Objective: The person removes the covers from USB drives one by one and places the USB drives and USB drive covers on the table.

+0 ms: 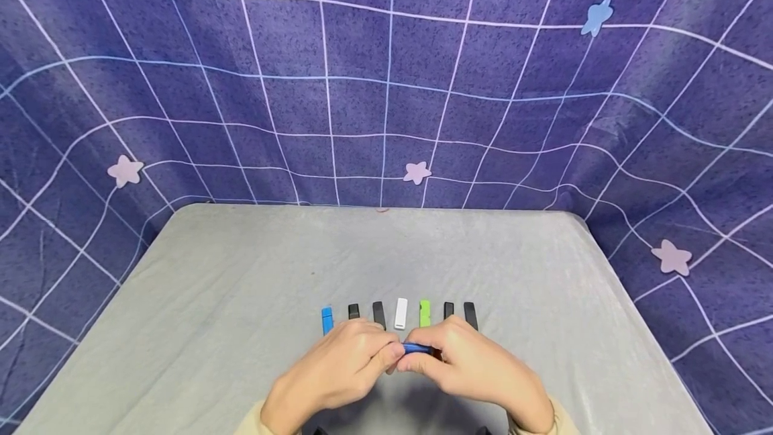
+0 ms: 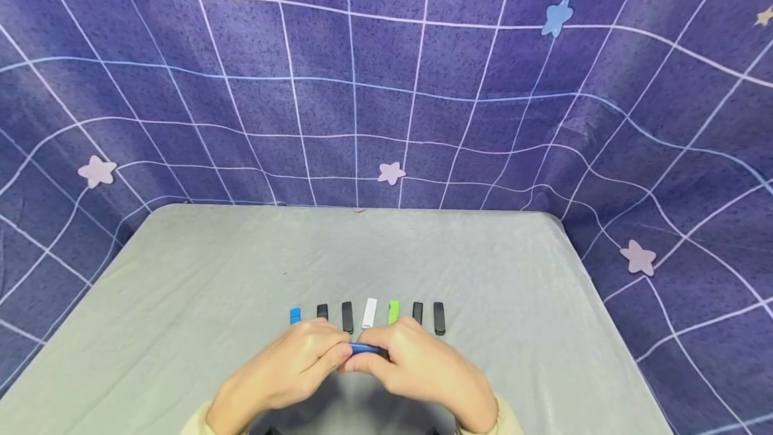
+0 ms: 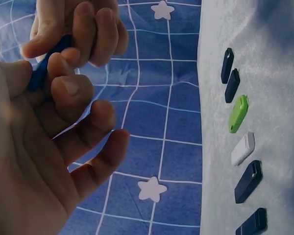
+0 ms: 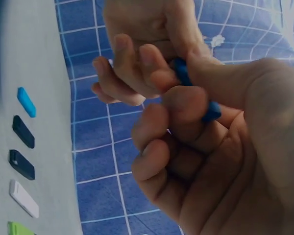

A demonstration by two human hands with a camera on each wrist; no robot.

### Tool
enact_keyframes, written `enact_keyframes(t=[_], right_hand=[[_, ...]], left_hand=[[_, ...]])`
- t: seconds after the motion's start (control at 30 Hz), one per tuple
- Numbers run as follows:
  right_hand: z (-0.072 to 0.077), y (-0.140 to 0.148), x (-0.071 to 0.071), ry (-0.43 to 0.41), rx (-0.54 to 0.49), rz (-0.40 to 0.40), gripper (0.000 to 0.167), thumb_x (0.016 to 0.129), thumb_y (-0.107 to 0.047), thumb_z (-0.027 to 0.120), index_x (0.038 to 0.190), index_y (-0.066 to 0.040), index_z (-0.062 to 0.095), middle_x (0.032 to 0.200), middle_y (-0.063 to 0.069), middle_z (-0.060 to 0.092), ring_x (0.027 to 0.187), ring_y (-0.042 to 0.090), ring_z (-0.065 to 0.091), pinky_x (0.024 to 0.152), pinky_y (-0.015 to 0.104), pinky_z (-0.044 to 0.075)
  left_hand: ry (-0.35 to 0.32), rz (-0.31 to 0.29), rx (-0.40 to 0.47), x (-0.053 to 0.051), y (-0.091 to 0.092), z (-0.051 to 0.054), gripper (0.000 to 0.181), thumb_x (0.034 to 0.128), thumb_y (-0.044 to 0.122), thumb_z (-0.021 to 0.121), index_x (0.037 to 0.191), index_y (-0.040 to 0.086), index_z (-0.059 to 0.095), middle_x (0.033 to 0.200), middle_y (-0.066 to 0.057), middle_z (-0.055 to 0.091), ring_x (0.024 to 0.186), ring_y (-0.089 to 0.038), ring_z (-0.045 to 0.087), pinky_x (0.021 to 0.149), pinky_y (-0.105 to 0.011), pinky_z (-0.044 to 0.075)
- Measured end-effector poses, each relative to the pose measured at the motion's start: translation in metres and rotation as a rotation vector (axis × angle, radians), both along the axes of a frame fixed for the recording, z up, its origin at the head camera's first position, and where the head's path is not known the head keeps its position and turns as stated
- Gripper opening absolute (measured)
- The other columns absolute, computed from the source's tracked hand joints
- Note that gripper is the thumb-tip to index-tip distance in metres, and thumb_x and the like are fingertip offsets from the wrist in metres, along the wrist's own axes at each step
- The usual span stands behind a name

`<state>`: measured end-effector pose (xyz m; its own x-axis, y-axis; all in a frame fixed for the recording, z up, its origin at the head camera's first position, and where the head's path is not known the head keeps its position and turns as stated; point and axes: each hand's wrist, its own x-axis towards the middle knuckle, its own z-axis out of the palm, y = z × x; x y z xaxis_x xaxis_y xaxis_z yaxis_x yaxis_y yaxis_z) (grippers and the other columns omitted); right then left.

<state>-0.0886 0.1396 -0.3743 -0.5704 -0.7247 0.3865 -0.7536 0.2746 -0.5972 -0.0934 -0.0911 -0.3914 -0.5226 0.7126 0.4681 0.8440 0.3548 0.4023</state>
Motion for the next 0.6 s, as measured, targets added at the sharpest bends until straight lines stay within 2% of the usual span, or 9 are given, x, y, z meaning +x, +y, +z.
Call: enact_keyframes(t=[0.13, 0.23, 0.37, 0.47, 0.6], right_hand=[[0.005, 0.002, 0.0, -0.058, 0.027, 0.006, 0.019, 0.105, -0.029, 0.061, 0.092, -0.023, 0.073, 0.067, -0.017, 0.051, 0.061, -0.017, 0.032, 0.054, 0.003, 0.036], [0.006, 0.004, -0.002, -0.061, 0.032, 0.014, 0.02, 0.106, -0.026, 0.059, 0.09, -0.022, 0.071, 0.068, -0.017, 0.049, 0.063, -0.014, 0.032, 0.056, 0.004, 0.037], [0.008, 0.005, -0.004, -0.016, 0.019, 0.029, 0.025, 0.106, -0.022, 0.058, 0.082, -0.02, 0.062, 0.067, -0.016, 0.038, 0.063, -0.014, 0.029, 0.056, 0.003, 0.034], [0.01, 0.005, -0.004, 0.017, 0.011, 0.045, 0.024, 0.106, -0.019, 0.058, 0.081, -0.02, 0.061, 0.066, -0.015, 0.041, 0.063, -0.015, 0.03, 0.055, 0.003, 0.033], [0.012, 0.006, -0.003, 0.014, 0.005, 0.05, 0.023, 0.105, -0.018, 0.059, 0.082, -0.021, 0.062, 0.065, -0.015, 0.041, 0.062, -0.016, 0.029, 0.054, 0.004, 0.032]], left_hand=[[-0.115, -0.033, -0.024, -0.001, -0.002, 0.002, 0.04, 0.1102, 0.025, 0.047, 0.073, 0.025, 0.061, 0.067, 0.017, 0.056, 0.064, 0.012, 0.045, 0.064, -0.006, 0.038], [-0.151, -0.05, -0.008, -0.001, -0.001, 0.005, 0.042, 0.1105, 0.023, 0.046, 0.069, 0.023, 0.054, 0.064, 0.016, 0.049, 0.062, 0.012, 0.038, 0.059, -0.004, 0.033], [-0.119, -0.057, 0.036, -0.001, 0.002, 0.008, 0.042, 0.1091, 0.015, 0.047, 0.067, 0.019, 0.043, 0.063, 0.013, 0.032, 0.061, 0.011, 0.024, 0.056, -0.005, 0.025], [-0.087, -0.08, 0.051, -0.001, 0.003, 0.007, 0.041, 0.1085, 0.013, 0.047, 0.069, 0.019, 0.042, 0.064, 0.011, 0.032, 0.063, 0.009, 0.023, 0.056, -0.005, 0.024], [-0.051, -0.118, 0.064, -0.002, 0.002, 0.007, 0.039, 0.1082, 0.012, 0.049, 0.07, 0.018, 0.042, 0.066, 0.009, 0.033, 0.065, 0.008, 0.025, 0.058, -0.005, 0.025]])
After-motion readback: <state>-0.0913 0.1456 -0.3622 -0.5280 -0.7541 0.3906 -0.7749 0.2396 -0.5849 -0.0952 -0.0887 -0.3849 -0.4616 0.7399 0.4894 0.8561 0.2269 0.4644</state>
